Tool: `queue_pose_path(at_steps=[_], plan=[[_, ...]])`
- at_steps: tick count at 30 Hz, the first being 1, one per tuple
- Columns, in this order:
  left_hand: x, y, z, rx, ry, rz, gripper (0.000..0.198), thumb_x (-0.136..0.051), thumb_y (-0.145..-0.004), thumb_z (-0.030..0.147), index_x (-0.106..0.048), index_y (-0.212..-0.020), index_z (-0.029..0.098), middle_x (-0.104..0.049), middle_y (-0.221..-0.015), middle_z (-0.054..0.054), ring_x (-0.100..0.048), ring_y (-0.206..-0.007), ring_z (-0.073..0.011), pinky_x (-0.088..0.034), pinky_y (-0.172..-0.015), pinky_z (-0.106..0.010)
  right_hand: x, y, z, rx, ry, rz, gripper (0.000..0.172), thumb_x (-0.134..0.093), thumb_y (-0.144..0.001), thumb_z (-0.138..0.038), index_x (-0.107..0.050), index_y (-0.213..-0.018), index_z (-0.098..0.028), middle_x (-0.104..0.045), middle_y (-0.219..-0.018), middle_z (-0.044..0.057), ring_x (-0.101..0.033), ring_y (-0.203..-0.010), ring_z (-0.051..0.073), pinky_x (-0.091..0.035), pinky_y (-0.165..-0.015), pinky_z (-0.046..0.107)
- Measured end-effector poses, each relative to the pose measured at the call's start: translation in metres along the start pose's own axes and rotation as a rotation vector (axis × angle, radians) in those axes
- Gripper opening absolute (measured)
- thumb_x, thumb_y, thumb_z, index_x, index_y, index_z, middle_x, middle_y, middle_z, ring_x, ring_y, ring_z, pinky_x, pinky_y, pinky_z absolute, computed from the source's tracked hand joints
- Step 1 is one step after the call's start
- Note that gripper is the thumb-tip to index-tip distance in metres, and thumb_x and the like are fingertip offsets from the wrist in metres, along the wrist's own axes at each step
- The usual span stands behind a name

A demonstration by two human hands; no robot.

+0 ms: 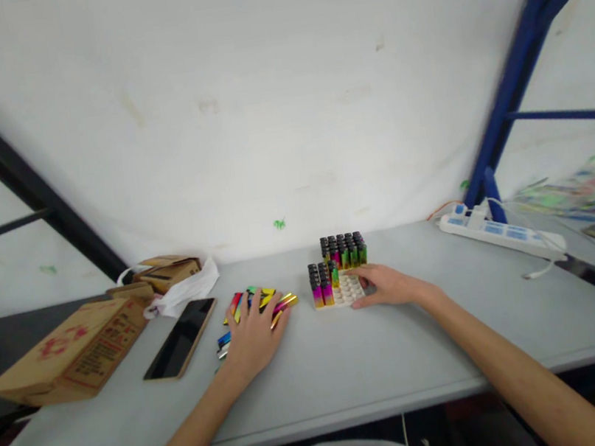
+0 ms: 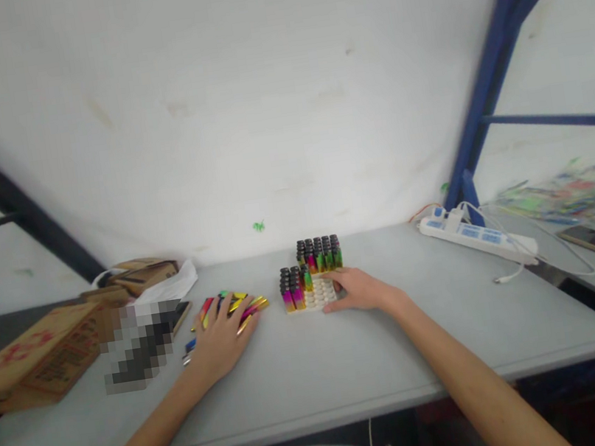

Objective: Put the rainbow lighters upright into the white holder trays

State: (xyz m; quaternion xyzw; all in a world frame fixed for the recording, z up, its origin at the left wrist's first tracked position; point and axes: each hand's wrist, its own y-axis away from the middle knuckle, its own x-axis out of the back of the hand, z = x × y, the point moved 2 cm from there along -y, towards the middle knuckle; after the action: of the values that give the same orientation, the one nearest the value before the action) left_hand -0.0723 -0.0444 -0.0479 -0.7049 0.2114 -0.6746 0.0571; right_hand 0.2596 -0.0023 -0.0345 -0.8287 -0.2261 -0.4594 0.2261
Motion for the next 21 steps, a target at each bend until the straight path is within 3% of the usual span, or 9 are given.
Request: queue_pose_path(at_steps=[7,12,16,21], plan=[[0.005,-0.011,0.027,-0.102,0.148,0.043,0.039,-0.047,-0.102,0.041,-0.070,-0.131,0.030,-0.060,-0.142,-0.015,-0.051,-0.134,-0.0395,-0.031,-0.114,-0.067,0.000,-0.001,0.000,-0.023,0.007,-0.007,0.081,-0.079,-0.081,-0.058,-0.057,-0.143,-0.010,-0.070,-0.106,0.014,-0.064,-0.088,0.027,-0.051,-0.081,0.037],[0.006,-0.024,0.033,-0.131,0.262,0.055,0.029,-0.050,-0.100,0.033,-0.074,-0.114,0.024,-0.064,-0.130,-0.013,-0.058,-0.124,-0.0319,-0.034,-0.116,-0.058,0.000,-0.001,0.001,-0.012,-0.001,0.002,0.079,-0.079,-0.082,-0.057,-0.057,-0.143,-0.011,-0.071,-0.108,0.014,-0.063,-0.088,0.026,-0.051,-0.081,0.036],[0.005,-0.034,0.028,-0.148,0.300,-0.026,0.025,-0.055,-0.096,0.034,-0.072,-0.109,0.021,-0.062,-0.134,-0.014,-0.056,-0.126,-0.0323,-0.039,-0.112,-0.052,-0.001,-0.001,0.001,-0.015,-0.007,0.000,0.082,-0.079,-0.081,-0.057,-0.056,-0.144,-0.010,-0.070,-0.108,0.014,-0.063,-0.088,0.026,-0.051,-0.082,0.036],[0.008,-0.050,0.024,-0.196,0.385,-0.215,0.025,-0.056,-0.094,0.034,-0.070,-0.104,0.017,-0.065,-0.125,-0.017,-0.061,-0.118,-0.0332,-0.044,-0.106,-0.049,0.000,-0.001,0.001,-0.012,-0.006,-0.005,0.081,-0.079,-0.082,-0.057,-0.055,-0.145,-0.011,-0.071,-0.105,0.013,-0.063,-0.088,0.026,-0.051,-0.082,0.036]])
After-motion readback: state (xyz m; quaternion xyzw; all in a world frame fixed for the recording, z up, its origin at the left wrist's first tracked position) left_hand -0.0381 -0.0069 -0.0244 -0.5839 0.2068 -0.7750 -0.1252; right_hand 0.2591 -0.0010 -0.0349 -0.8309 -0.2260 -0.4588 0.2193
